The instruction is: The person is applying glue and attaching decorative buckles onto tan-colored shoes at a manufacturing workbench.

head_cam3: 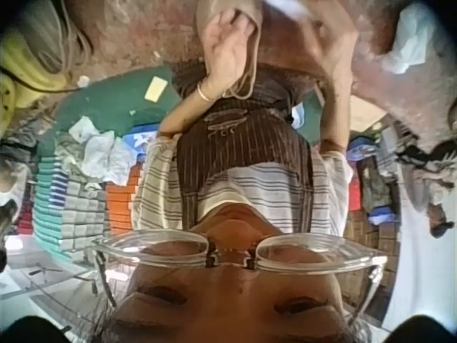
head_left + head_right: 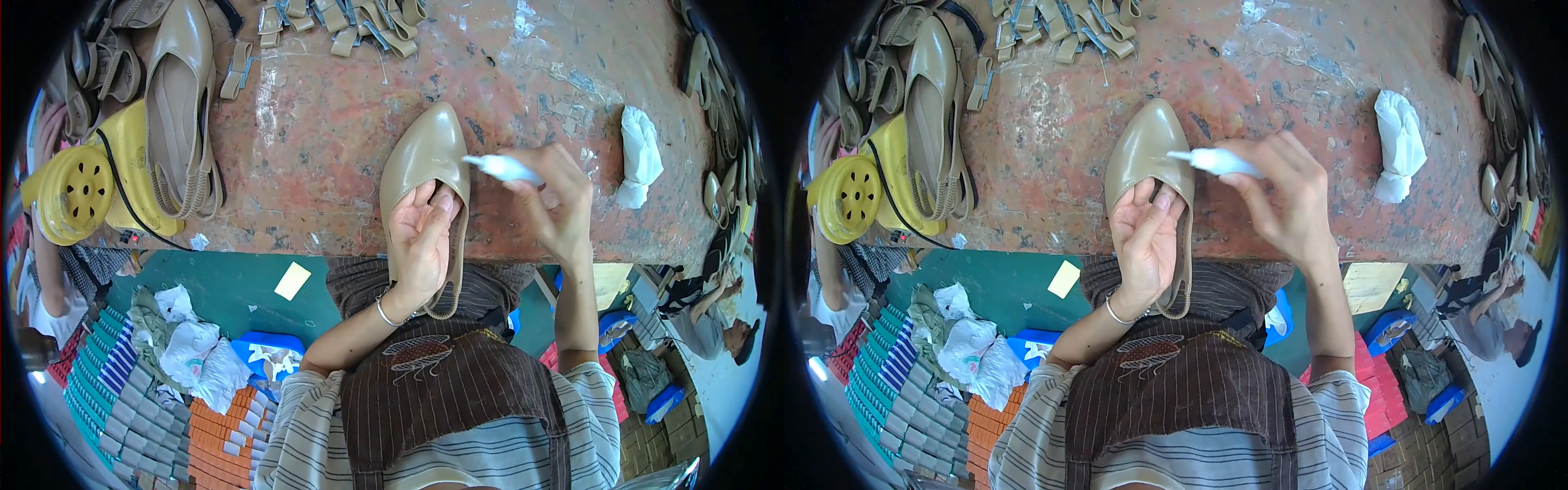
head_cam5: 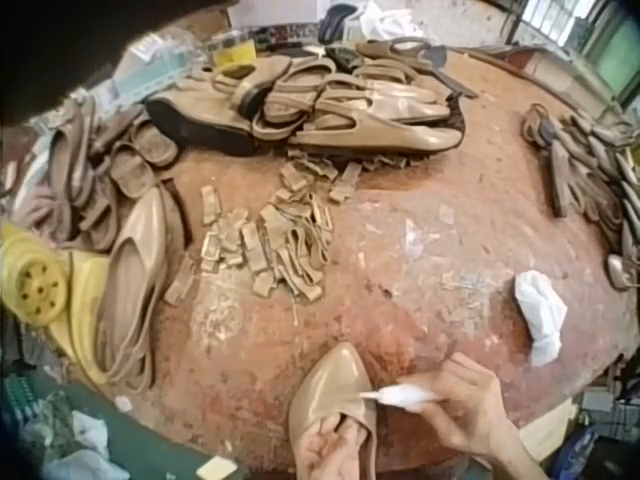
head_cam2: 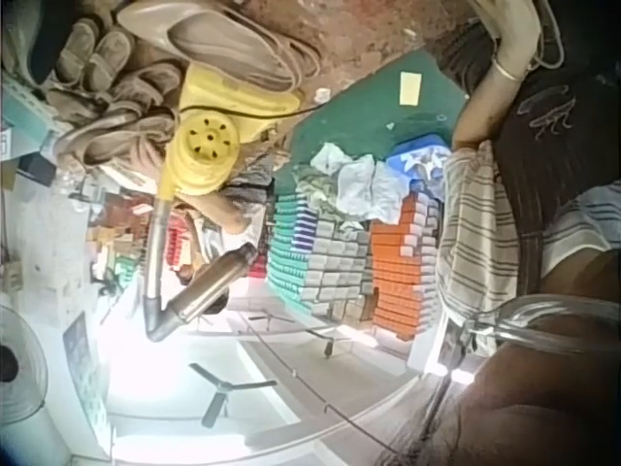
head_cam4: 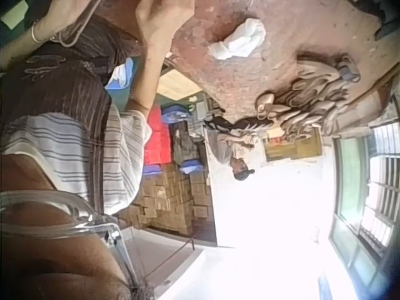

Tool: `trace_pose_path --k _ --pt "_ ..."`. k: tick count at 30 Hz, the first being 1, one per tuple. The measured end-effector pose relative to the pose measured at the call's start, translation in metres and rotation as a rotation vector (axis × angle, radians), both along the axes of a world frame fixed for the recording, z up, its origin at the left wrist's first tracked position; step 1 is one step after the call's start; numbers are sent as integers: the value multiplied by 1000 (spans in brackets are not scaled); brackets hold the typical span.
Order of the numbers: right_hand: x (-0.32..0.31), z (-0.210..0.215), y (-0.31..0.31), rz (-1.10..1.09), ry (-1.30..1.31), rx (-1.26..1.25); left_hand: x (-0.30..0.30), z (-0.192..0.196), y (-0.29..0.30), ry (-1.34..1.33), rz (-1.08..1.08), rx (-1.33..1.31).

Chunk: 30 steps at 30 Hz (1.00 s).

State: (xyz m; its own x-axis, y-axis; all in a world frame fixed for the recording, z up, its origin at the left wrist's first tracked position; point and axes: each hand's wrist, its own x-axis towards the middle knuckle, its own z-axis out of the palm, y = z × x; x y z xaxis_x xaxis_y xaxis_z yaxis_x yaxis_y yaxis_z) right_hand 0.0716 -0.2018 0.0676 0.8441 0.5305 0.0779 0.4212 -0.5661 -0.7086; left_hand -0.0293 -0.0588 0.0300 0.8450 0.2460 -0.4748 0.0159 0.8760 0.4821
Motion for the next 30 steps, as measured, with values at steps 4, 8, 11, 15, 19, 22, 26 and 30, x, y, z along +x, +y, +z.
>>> trace_pose_path --k 4,8,11,15,19,22,26,30 --pt "1 -20 -20 -387 255 381 -3 -5 -1 -67 24 -33" --pt "19 -39 -26 -517 20 333 -1 -2 -2 1 35 -34" --pt "18 -48 -33 -466 -263 -10 -2 -4 -1 11 45 -64" --pt "-15 -32 -5 -775 -526 211 -3 -4 -2 -4 60 -78" --pt "11 -4 52 -213 -326 113 5 8 1 75 49 -67" --pt "51 -6 100 -104 -238 -64 5 6 0 84 41 -55" --pt "78 -20 121 -84 -260 -247 1 0 -4 74 57 -73" --pt "85 -23 108 -145 -226 -175 2 3 -2 70 56 -89"
